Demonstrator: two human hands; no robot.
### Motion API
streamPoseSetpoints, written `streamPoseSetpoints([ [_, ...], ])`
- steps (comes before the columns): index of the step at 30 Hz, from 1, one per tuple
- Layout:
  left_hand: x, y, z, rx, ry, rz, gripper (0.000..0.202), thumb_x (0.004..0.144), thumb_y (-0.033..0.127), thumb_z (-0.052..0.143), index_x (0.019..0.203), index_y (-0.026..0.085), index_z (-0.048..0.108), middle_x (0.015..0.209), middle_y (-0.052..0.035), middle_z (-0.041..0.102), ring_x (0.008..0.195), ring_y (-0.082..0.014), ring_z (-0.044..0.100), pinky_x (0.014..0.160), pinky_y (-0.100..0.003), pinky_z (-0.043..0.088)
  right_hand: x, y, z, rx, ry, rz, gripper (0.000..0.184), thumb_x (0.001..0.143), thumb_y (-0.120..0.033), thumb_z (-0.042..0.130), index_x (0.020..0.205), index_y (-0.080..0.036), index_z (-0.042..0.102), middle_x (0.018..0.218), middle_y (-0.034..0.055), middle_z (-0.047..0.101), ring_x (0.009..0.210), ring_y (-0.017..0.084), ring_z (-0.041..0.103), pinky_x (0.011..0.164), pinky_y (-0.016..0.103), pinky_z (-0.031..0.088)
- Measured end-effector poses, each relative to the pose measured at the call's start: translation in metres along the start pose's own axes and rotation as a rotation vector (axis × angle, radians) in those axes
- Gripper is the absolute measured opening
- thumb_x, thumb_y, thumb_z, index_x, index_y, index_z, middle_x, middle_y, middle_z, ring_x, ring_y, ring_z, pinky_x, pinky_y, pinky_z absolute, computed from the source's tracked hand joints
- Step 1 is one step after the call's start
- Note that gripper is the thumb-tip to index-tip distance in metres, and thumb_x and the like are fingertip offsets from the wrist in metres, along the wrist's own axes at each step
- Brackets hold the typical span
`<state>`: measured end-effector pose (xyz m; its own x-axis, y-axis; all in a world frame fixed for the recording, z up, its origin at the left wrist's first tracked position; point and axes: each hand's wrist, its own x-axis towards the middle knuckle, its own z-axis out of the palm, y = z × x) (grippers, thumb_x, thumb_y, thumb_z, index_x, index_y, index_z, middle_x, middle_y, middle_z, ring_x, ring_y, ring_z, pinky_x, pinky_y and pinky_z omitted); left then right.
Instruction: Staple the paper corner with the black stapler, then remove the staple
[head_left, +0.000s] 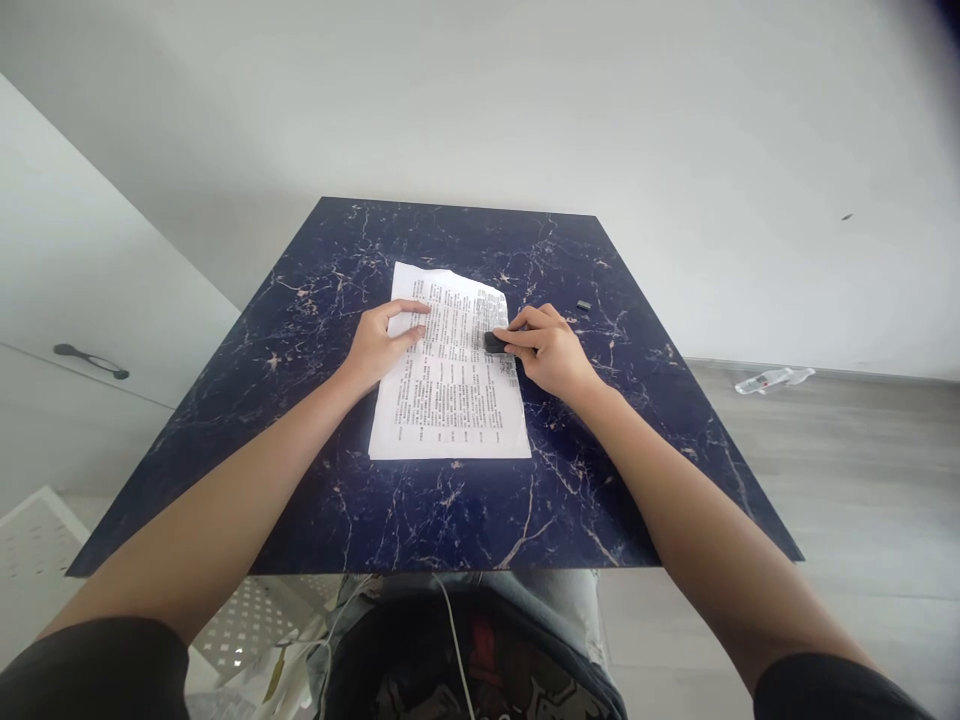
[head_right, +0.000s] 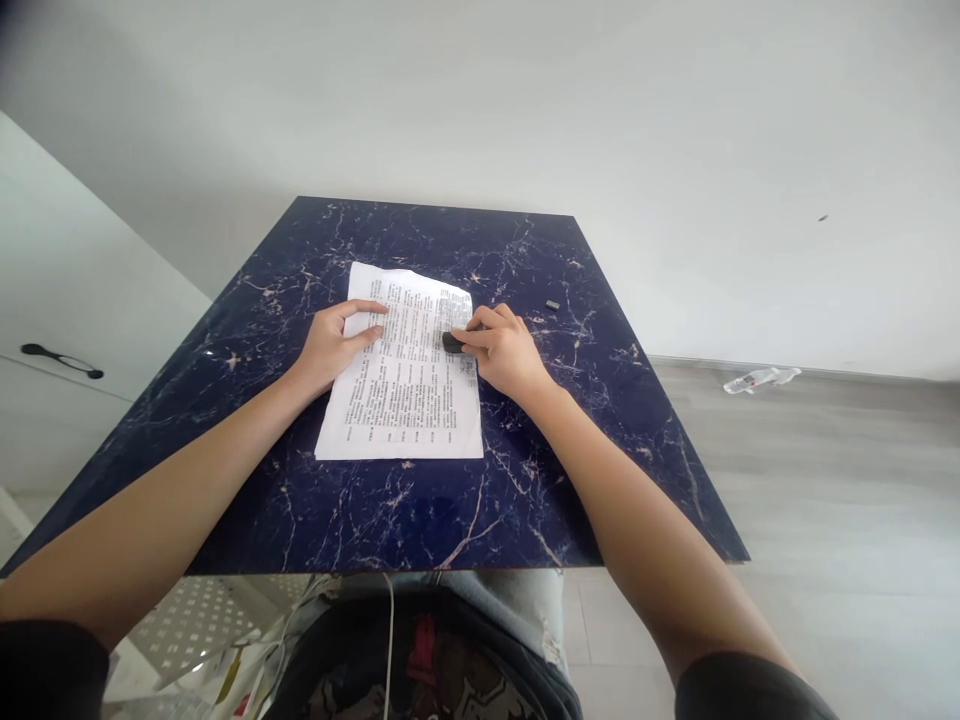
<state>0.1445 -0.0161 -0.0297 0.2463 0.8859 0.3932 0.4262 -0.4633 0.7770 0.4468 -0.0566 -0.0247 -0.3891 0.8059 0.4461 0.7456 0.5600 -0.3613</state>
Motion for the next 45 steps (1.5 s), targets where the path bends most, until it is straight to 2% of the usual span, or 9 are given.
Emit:
streamPoseSetpoints([
  [5,0.0,0.0,0.0,0.02,0.003,-0.012,0.023,0.089,0.023,0.072,0.111,0.027,0.075,0.127,-0.0036,0.074,0.123,-0.0282,0.068,0.116,-0.053,0.048,0.002,-0.012,0.0,-0.171,-0.126,0.009,0.044,0.1,-0.014,0.045,0.12,-0.035,0.079,0.107,0.0083,0.066,0.105,0.032,0.054,0.087,0.052,0.046],
  [9,0.0,-0.001,-0.001,0.06,-0.007,0.014,0.022,0.089,0.022,0.07,0.111,0.025,0.074,0.124,-0.0044,0.076,0.123,-0.0269,0.068,0.117,-0.054,0.046,-0.004,-0.014,-0.005,-0.156,-0.128,0.009,0.052,0.095,-0.02,0.055,0.145,-0.034,0.062,0.123,0.008,0.068,0.109,0.032,0.058,0.091,0.051,0.049],
  [11,0.0,-0.002,0.0,0.087,-0.024,0.028,0.022,0.09,0.021,0.069,0.111,0.025,0.074,0.123,-0.0046,0.076,0.122,-0.0268,0.068,0.117,-0.054,0.046,-0.007,-0.009,-0.01,-0.119,-0.081,0.078,0.059,0.093,-0.02,0.058,0.15,-0.034,0.057,0.123,0.0074,0.069,0.108,0.031,0.063,0.091,0.05,0.051],
  [19,-0.003,-0.003,0.007,0.275,-0.095,0.042,0.034,0.084,0.011,0.07,0.114,0.026,0.071,0.124,-0.0076,0.068,0.118,-0.0292,0.066,0.113,-0.056,0.048,-0.014,0.03,-0.029,-0.232,0.114,0.389,0.049,0.084,-0.013,0.063,0.13,-0.024,0.072,0.107,0.0114,0.073,0.096,0.034,0.068,0.082,0.047,0.055],
  [25,-0.003,-0.011,0.006,0.337,-0.081,0.032,0.045,0.081,0.017,0.078,0.123,0.028,0.065,0.141,-0.0109,0.052,0.137,-0.0362,0.051,0.119,-0.062,0.039,-0.01,-0.012,-0.04,-0.156,0.297,0.336,0.046,0.091,-0.025,0.063,0.136,-0.022,0.068,0.114,0.0138,0.071,0.103,0.034,0.067,0.088,0.053,0.056],
  [29,-0.003,-0.016,0.006,0.316,-0.004,-0.009,0.04,0.085,0.024,0.075,0.123,0.026,0.061,0.147,-0.0142,0.046,0.148,-0.0392,0.038,0.123,-0.065,0.033,-0.008,-0.071,-0.025,0.139,0.125,0.247,0.032,0.091,-0.026,0.068,0.123,-0.026,0.073,0.103,0.0091,0.074,0.089,0.027,0.068,0.078,0.045,0.057],
  [33,-0.003,-0.021,0.007,0.269,0.117,-0.019,0.028,0.09,0.024,0.066,0.117,0.024,0.057,0.14,-0.015,0.046,0.145,-0.0349,0.041,0.116,-0.058,0.043,-0.009,-0.11,0.005,0.217,-0.03,0.217,0.029,0.086,-0.024,0.073,0.114,-0.026,0.073,0.103,0.0068,0.074,0.09,0.025,0.068,0.08,0.04,0.056],
  [40,0.001,-0.028,0.007,0.217,0.192,-0.02,0.014,0.091,0.019,0.058,0.105,0.021,0.058,0.121,-0.0141,0.054,0.123,-0.0301,0.055,0.101,-0.05,0.053,-0.013,-0.114,0.024,0.337,-0.25,0.116,0.055,0.085,-0.022,0.072,0.137,-0.017,0.056,0.119,0.0126,0.069,0.101,0.026,0.066,0.087,0.038,0.053],
  [45,0.003,-0.027,0.005,0.205,0.201,-0.047,0.01,0.091,0.017,0.057,0.099,0.021,0.06,0.113,-0.0129,0.057,0.122,-0.0306,0.054,0.1,-0.049,0.054,-0.018,-0.11,0.012,0.263,-0.384,0.213,0.051,0.085,-0.011,0.06,0.136,-0.017,0.057,0.097,0.0091,0.074,0.079,0.023,0.068,0.071,0.033,0.049],
])
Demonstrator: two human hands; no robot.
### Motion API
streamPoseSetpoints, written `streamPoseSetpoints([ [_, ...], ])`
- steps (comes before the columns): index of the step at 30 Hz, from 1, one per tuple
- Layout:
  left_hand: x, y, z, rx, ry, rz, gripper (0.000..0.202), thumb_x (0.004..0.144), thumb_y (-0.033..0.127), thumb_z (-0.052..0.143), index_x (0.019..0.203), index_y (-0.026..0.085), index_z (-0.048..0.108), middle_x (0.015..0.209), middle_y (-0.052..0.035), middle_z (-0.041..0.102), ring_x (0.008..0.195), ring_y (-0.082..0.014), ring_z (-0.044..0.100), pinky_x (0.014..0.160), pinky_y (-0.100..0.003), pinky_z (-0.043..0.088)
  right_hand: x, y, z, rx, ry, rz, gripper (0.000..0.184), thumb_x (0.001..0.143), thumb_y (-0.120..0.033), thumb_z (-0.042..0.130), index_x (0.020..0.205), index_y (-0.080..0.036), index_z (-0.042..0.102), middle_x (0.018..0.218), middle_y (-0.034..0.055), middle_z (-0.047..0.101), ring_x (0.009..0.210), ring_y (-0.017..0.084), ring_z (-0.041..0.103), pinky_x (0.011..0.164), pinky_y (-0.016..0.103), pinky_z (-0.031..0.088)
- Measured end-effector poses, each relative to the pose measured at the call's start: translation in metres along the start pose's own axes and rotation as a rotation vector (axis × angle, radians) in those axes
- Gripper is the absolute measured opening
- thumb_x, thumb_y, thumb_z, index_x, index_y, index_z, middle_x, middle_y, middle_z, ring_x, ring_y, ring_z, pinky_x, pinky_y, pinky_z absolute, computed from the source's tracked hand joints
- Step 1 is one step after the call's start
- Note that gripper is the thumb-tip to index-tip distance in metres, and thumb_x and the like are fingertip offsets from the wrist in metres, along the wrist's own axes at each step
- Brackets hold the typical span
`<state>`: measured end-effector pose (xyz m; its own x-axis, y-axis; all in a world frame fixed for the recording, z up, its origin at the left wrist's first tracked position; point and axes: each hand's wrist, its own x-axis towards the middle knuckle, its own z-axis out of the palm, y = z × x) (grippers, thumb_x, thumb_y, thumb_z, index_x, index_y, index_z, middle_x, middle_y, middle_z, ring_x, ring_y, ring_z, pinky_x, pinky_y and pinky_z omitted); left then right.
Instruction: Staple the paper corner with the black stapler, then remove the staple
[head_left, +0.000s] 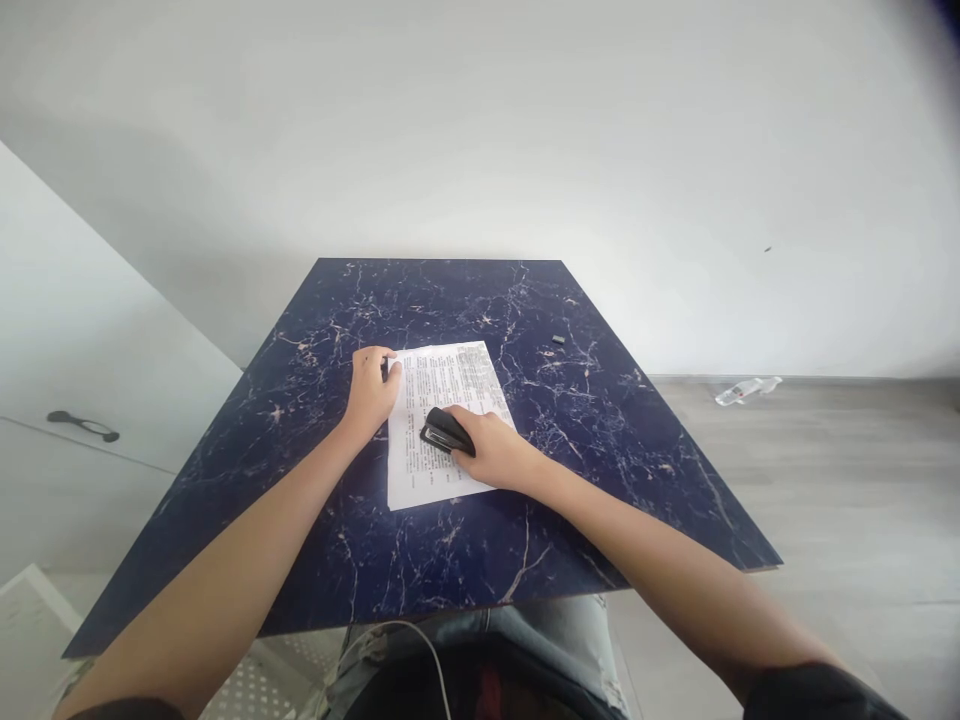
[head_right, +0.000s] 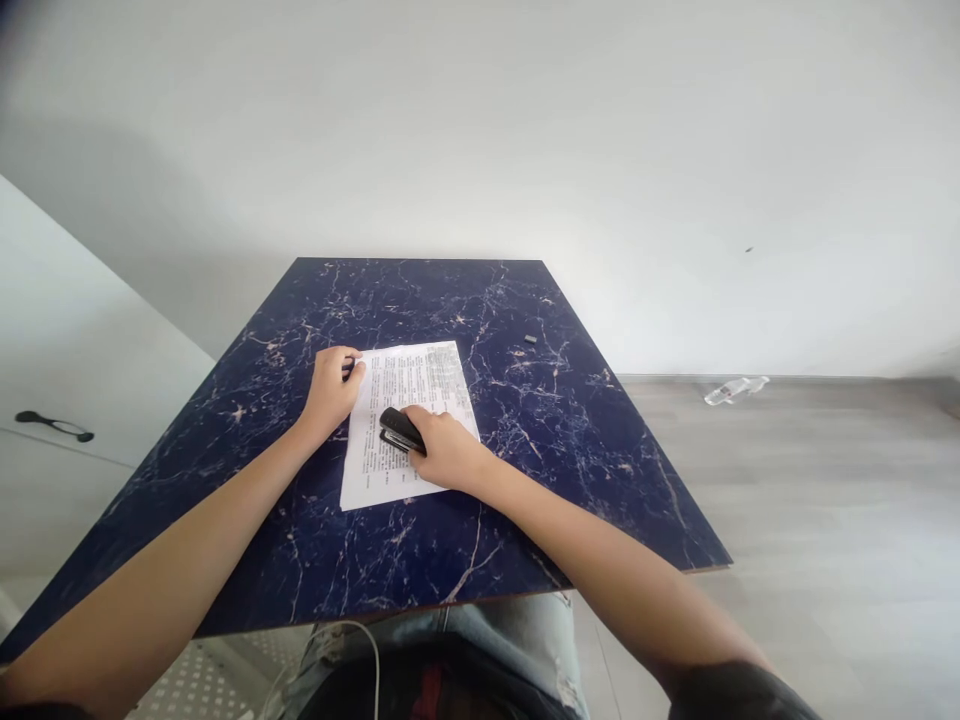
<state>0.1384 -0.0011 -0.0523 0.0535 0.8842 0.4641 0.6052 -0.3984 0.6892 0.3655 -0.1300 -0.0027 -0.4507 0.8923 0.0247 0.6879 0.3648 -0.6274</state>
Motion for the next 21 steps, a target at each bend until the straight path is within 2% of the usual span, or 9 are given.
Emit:
streamPoseSetpoints([
  [3,-0.001,0.0,0.0,0.001,-0.012,-0.024,0.012,0.09,0.019,0.059,0.102,0.02,0.061,0.115,-0.0134,0.055,0.116,-0.0291,0.058,0.103,-0.049,0.053,-0.023,0.013,-0.013,-0.008,0.016,0.066,0.048,0.086,-0.014,0.06,0.134,-0.019,0.058,0.095,0.0082,0.074,0.079,0.024,0.069,0.07,0.033,0.049],
  [9,-0.001,-0.006,0.004,0.001,-0.018,-0.056,0.018,0.09,0.023,0.063,0.108,0.019,0.063,0.123,-0.0134,0.051,0.106,-0.0257,0.063,0.107,-0.05,0.051,-0.109,0.06,-0.05,-0.021,0.111,0.244,0.057,0.089,-0.026,0.062,0.145,-0.021,0.054,0.125,0.0135,0.072,0.107,0.032,0.07,0.092,0.045,0.054],
  [13,0.001,-0.004,0.004,0.006,-0.022,-0.083,0.019,0.087,0.021,0.066,0.106,0.019,0.064,0.122,-0.0127,0.052,0.107,-0.0261,0.063,0.108,-0.051,0.05,-0.148,0.076,-0.072,0.018,0.122,0.334,0.059,0.091,-0.04,0.066,0.147,-0.022,0.055,0.125,0.0137,0.072,0.107,0.034,0.071,0.093,0.05,0.057],
  [15,0.002,-0.002,0.002,0.011,-0.025,-0.096,0.018,0.087,0.022,0.065,0.105,0.019,0.064,0.121,-0.0127,0.053,0.108,-0.0265,0.063,0.108,-0.051,0.051,-0.152,0.083,-0.087,0.111,0.093,0.301,0.066,0.091,-0.05,0.069,0.15,-0.024,0.054,0.137,0.014,0.068,0.119,0.036,0.068,0.099,0.051,0.057],
  [16,0.002,0.0,0.001,0.014,-0.028,-0.102,0.017,0.088,0.023,0.065,0.104,0.018,0.065,0.119,-0.0127,0.053,0.109,-0.0267,0.063,0.108,-0.051,0.051,-0.149,0.089,-0.096,0.167,0.121,0.278,0.065,0.094,-0.056,0.065,0.15,-0.025,0.054,0.143,0.0129,0.064,0.126,0.036,0.065,0.102,0.051,0.056],
  [18,0.003,0.001,-0.001,0.008,-0.035,-0.117,0.016,0.089,0.025,0.063,0.104,0.018,0.065,0.118,-0.0124,0.053,0.107,-0.0262,0.064,0.106,-0.051,0.052,-0.135,0.105,-0.115,0.225,0.312,0.263,0.056,0.104,-0.062,0.044,0.147,-0.029,0.058,0.15,0.0094,0.06,0.136,0.033,0.058,0.109,0.051,0.052],
  [19,0.003,0.002,-0.003,-0.001,-0.039,-0.128,0.016,0.09,0.026,0.063,0.104,0.018,0.065,0.118,-0.0123,0.053,0.104,-0.0253,0.066,0.105,-0.051,0.053,-0.124,0.115,-0.123,0.193,0.477,0.284,0.057,0.108,-0.062,0.032,0.144,-0.03,0.061,0.15,0.0078,0.06,0.138,0.031,0.057,0.113,0.052,0.049],
  [20,0.004,0.001,-0.004,-0.013,-0.04,-0.141,0.016,0.091,0.026,0.062,0.104,0.018,0.065,0.119,-0.0122,0.053,0.1,-0.0241,0.067,0.104,-0.05,0.054,-0.11,0.127,-0.13,0.111,0.59,0.309,0.059,0.107,-0.064,0.031,0.139,-0.028,0.065,0.146,0.0082,0.063,0.137,0.031,0.057,0.115,0.052,0.046],
  [21,0.005,0.001,-0.005,-0.025,-0.036,-0.155,0.015,0.091,0.026,0.062,0.104,0.018,0.065,0.12,-0.012,0.052,0.096,-0.0227,0.068,0.102,-0.05,0.055,-0.093,0.138,-0.133,0.02,0.641,0.323,0.061,0.106,-0.067,0.034,0.135,-0.025,0.068,0.141,0.0105,0.066,0.135,0.033,0.059,0.116,0.054,0.045],
])
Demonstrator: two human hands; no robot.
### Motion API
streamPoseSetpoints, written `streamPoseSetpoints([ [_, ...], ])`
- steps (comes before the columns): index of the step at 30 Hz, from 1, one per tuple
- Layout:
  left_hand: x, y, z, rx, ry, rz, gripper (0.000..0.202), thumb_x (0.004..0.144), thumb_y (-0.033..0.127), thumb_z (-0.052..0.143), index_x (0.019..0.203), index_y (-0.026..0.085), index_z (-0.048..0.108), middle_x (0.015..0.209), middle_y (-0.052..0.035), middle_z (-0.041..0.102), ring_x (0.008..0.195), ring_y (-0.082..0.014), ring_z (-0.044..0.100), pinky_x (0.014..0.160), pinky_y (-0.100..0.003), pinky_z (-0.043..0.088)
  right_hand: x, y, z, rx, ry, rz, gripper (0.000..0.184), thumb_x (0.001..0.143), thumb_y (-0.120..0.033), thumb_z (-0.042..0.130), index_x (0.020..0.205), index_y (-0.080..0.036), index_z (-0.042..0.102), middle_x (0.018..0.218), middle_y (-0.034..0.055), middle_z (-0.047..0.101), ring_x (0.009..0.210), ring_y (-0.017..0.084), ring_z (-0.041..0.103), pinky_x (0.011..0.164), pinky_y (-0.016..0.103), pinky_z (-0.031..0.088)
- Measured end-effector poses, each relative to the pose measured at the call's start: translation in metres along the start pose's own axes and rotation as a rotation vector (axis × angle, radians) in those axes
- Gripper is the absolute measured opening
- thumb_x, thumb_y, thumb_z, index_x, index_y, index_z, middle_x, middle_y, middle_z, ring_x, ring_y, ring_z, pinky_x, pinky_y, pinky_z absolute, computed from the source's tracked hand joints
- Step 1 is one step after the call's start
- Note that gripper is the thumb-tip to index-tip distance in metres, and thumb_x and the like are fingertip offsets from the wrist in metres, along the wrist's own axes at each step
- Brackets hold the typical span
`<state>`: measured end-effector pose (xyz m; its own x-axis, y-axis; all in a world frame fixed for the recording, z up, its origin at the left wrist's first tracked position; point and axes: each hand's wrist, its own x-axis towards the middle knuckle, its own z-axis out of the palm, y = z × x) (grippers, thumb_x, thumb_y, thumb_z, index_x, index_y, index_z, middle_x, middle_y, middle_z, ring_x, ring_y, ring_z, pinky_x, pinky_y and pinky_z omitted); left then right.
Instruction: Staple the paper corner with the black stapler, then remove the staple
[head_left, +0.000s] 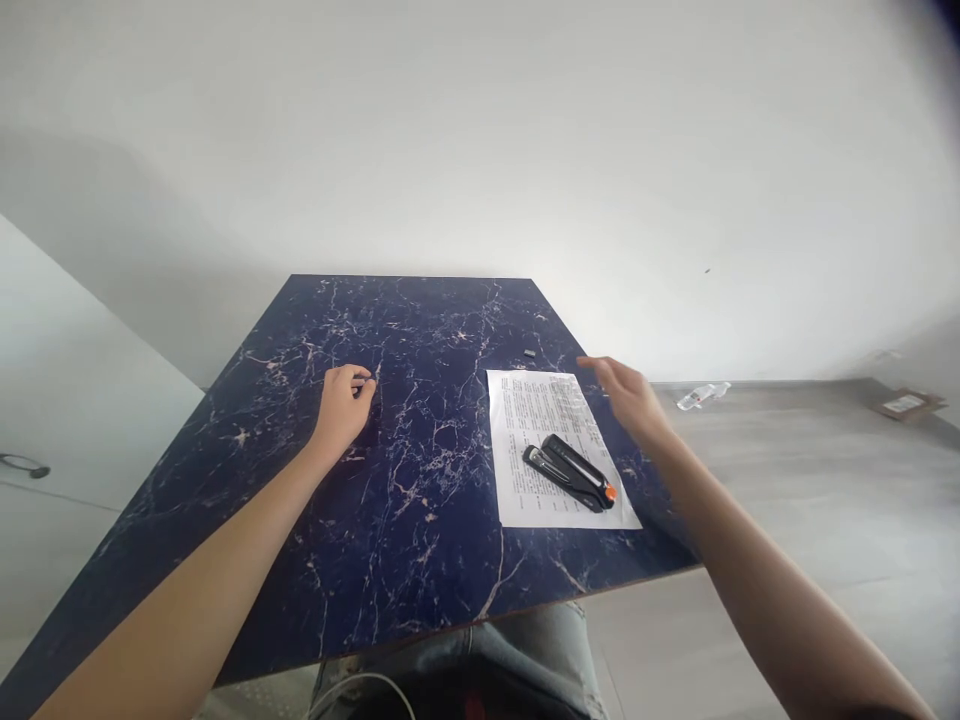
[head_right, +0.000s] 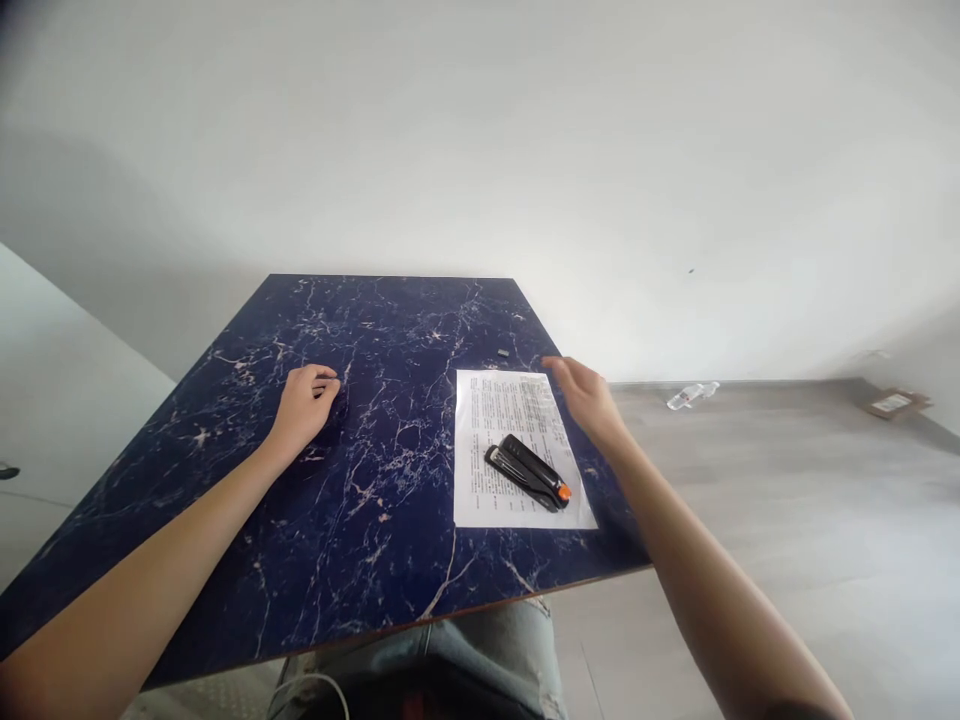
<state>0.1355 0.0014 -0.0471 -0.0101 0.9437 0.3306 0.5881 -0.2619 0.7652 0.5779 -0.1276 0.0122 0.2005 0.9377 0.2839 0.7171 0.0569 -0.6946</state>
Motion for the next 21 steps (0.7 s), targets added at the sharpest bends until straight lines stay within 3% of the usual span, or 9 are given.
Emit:
streamPoseSetpoints([
  [2,0.002,-0.002,-0.002,-0.024,0.014,-0.023,0.014,0.091,0.025,0.061,0.102,0.018,0.066,0.119,-0.0112,0.053,0.09,-0.0209,0.07,0.098,-0.047,0.057,0.031,0.009,0.024,-0.145,-0.104,-0.084,0.069,0.102,-0.071,0.041,0.145,-0.022,0.06,0.152,0.0138,0.057,0.141,0.036,0.052,0.118,0.057,0.042],
  [5,0.004,-0.006,-0.002,-0.041,0.026,-0.031,0.011,0.088,0.019,0.061,0.098,0.018,0.067,0.113,-0.009,0.056,0.088,-0.0204,0.071,0.094,-0.044,0.059,0.06,0.017,0.068,-0.334,-0.313,-0.207,0.086,0.098,-0.078,0.04,0.162,-0.021,0.039,0.173,0.0127,0.023,0.161,0.038,0.013,0.127,0.06,0.025],
  [7,0.004,-0.009,-0.002,-0.051,0.018,-0.014,0.012,0.086,0.014,0.06,0.095,0.018,0.067,0.111,-0.0078,0.058,0.087,-0.0199,0.071,0.092,-0.041,0.059,0.066,0.02,0.091,-0.437,-0.371,-0.239,0.09,0.099,-0.08,0.032,0.166,-0.02,0.032,0.175,0.0125,0.015,0.162,0.035,0.003,0.129,0.059,0.015],
  [12,0.0,-0.009,0.001,-0.091,0.034,-0.014,0.018,0.079,0.003,0.06,0.089,0.018,0.066,0.106,-0.0065,0.058,0.081,-0.0161,0.069,0.088,-0.037,0.059,0.066,0.034,0.108,-0.585,-0.418,-0.248,0.089,0.1,-0.08,0.02,0.168,-0.022,0.027,0.174,0.0123,0.016,0.161,0.033,0.013,0.13,0.057,0.012],
  [15,-0.001,-0.009,0.003,-0.118,0.052,-0.018,0.022,0.08,-0.001,0.058,0.088,0.017,0.066,0.107,-0.0077,0.059,0.081,-0.0157,0.069,0.085,-0.035,0.058,0.069,0.037,0.116,-0.623,-0.405,-0.224,0.093,0.099,-0.081,0.02,0.168,-0.02,0.025,0.175,0.0135,0.013,0.161,0.035,0.011,0.13,0.057,0.012],
  [18,0.002,-0.012,0.002,-0.166,0.101,-0.05,0.021,0.082,0.001,0.055,0.086,0.018,0.066,0.109,-0.0099,0.062,0.083,-0.0174,0.07,0.082,-0.035,0.057,0.07,0.016,0.142,-0.641,-0.388,-0.206,0.098,0.097,-0.083,0.021,0.168,-0.015,0.027,0.175,0.0171,0.011,0.161,0.04,0.009,0.129,0.056,0.014],
  [21,0.009,-0.019,-0.004,-0.229,0.167,-0.058,0.024,0.08,0.001,0.05,0.085,0.018,0.066,0.106,-0.009,0.066,0.086,-0.0183,0.071,0.084,-0.035,0.056,0.062,-0.028,0.177,-0.623,-0.419,-0.278,0.099,0.098,-0.08,0.021,0.167,-0.01,0.026,0.174,0.0186,0.013,0.161,0.039,0.01,0.13,0.053,0.012],
])
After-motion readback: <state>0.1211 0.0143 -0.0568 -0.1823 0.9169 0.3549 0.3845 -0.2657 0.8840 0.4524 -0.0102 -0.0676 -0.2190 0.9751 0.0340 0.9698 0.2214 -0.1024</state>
